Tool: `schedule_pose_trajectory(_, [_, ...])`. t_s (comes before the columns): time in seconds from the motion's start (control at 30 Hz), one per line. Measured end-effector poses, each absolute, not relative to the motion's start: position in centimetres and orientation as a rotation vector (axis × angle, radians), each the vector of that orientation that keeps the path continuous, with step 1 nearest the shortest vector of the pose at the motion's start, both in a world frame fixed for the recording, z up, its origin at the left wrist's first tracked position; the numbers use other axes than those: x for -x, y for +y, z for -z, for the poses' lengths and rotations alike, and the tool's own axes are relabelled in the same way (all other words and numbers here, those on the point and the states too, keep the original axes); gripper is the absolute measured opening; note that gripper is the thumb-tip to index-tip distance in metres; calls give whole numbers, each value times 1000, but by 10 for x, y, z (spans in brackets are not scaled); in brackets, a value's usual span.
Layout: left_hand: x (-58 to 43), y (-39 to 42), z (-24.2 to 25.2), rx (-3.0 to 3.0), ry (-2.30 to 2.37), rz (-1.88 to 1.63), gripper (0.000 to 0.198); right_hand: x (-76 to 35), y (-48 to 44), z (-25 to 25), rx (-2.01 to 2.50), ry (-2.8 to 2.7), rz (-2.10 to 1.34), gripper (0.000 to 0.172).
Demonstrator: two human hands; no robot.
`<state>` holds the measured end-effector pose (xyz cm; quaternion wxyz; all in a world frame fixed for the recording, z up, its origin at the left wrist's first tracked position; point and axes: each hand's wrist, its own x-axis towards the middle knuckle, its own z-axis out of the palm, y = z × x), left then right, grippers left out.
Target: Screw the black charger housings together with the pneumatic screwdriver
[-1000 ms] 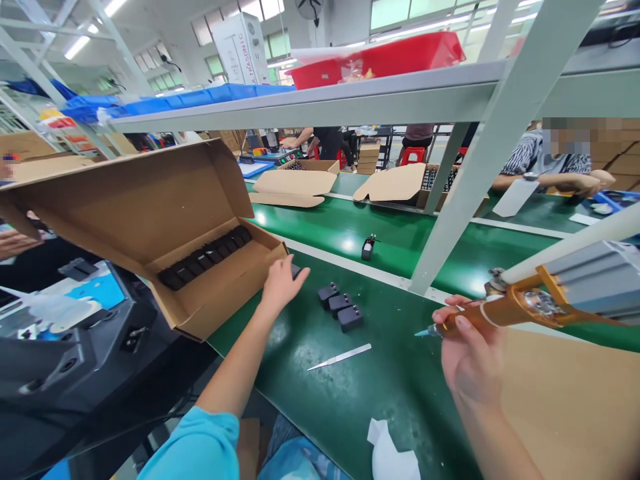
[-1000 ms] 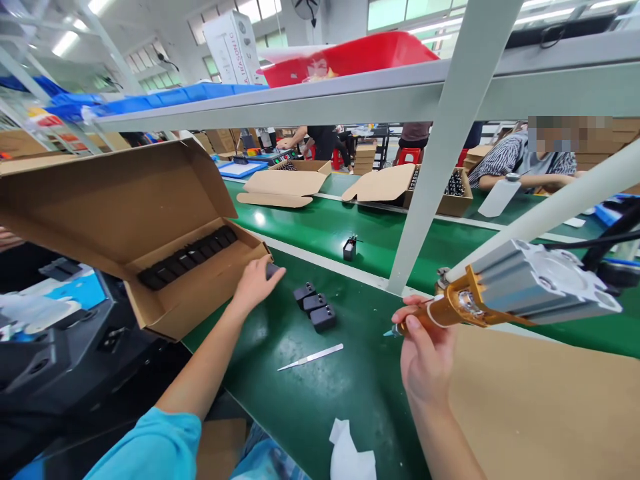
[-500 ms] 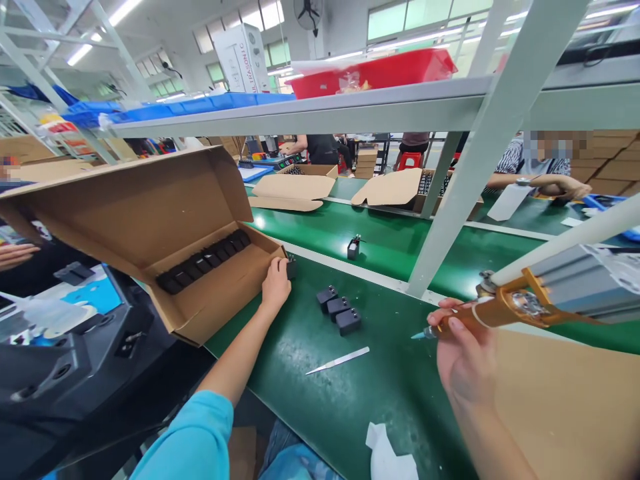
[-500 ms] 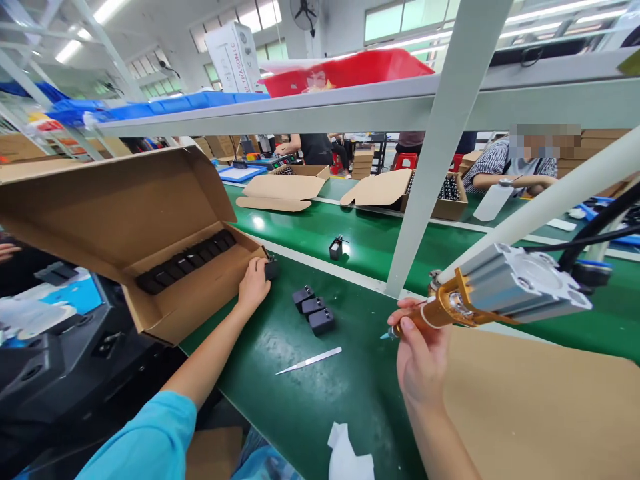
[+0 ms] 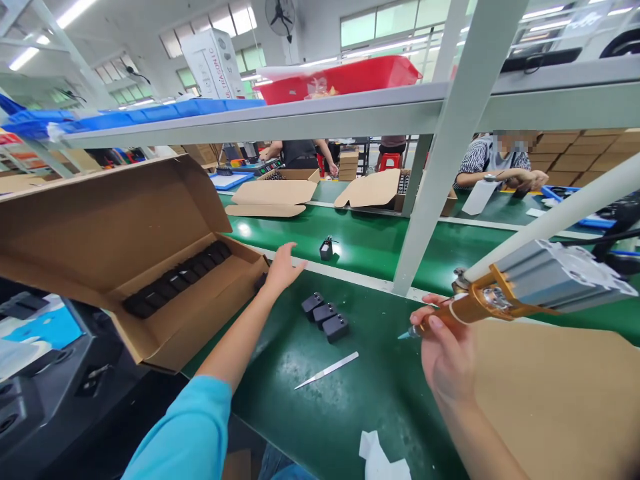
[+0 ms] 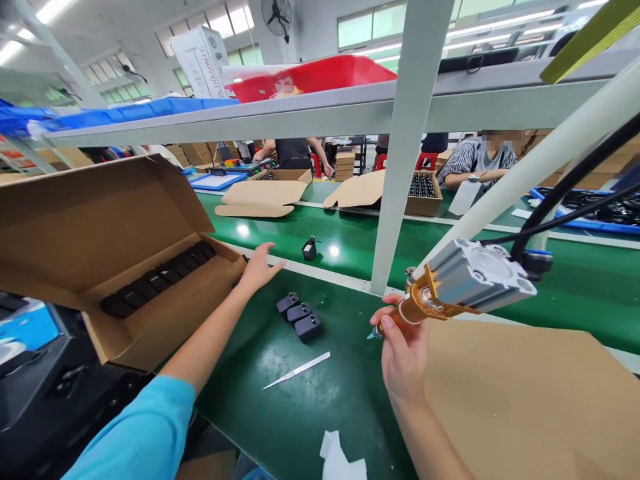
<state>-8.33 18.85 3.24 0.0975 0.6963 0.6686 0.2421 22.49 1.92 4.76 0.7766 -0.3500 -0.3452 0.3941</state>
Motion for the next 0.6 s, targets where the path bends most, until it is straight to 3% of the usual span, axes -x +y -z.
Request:
schedule_pose_trajectory(0.13, [44, 256, -35, -1958, 1892, -579, 77, -225, 20, -46, 764, -741, -863, 24])
schedule_pose_trajectory(0.3, [35, 273, -38, -1883, 1899, -596, 55, -224, 20, -47, 765, -756, -884, 26])
schedule_pose_trajectory(0.4, [58, 243, -45, -1880, 1877, -648, 46, -225, 19, -48, 761, -767, -882, 25])
schedule_pose_trajectory(0.6, [131, 99, -40, -1871, 1708, -798, 53, -225, 20, -52, 744, -775, -866, 24])
